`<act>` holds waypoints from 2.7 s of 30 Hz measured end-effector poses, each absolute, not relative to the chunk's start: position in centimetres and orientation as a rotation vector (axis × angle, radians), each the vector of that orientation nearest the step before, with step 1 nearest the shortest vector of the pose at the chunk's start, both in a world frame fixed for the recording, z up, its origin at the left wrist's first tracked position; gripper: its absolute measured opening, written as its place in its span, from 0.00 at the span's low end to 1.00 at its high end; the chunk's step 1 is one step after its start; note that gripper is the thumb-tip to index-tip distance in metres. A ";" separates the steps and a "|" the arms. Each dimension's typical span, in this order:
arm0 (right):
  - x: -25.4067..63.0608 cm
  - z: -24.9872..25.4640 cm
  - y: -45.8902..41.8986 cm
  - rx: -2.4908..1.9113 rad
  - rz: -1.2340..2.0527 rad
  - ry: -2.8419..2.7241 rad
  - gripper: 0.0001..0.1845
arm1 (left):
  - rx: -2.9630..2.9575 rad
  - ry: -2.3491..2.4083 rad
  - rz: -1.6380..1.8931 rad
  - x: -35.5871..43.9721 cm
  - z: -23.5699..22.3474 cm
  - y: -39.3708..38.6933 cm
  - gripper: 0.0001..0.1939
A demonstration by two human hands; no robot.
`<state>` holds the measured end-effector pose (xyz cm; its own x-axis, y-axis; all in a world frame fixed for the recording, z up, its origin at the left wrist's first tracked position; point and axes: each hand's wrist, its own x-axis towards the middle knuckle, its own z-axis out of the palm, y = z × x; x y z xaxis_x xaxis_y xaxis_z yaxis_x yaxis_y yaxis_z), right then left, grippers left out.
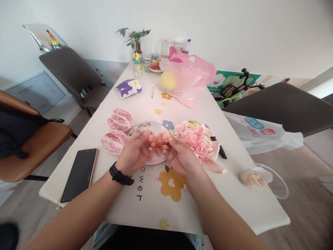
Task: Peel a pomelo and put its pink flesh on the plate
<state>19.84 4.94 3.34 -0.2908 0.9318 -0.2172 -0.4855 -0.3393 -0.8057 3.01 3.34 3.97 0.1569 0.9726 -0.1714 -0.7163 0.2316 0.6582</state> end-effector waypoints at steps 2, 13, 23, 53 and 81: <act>20.0 3.4 4.9 -0.925 1.719 -0.874 0.18 | 0.460 0.618 1.305 2.8 4.2 3.5 0.09; 19.9 3.2 3.7 -1.308 0.840 -1.844 0.19 | 0.484 0.659 1.299 2.7 4.3 3.2 0.11; 19.8 3.3 3.7 -1.173 1.286 -1.583 0.21 | 0.721 0.911 1.217 3.8 3.4 2.5 0.12; 20.2 4.2 3.3 -1.309 0.742 -1.645 0.07 | 1.119 1.180 1.102 3.8 2.7 2.4 0.22; 28.1 5.9 5.2 -1.726 0.572 -2.432 0.14 | 0.984 1.112 1.165 3.1 3.4 2.4 0.19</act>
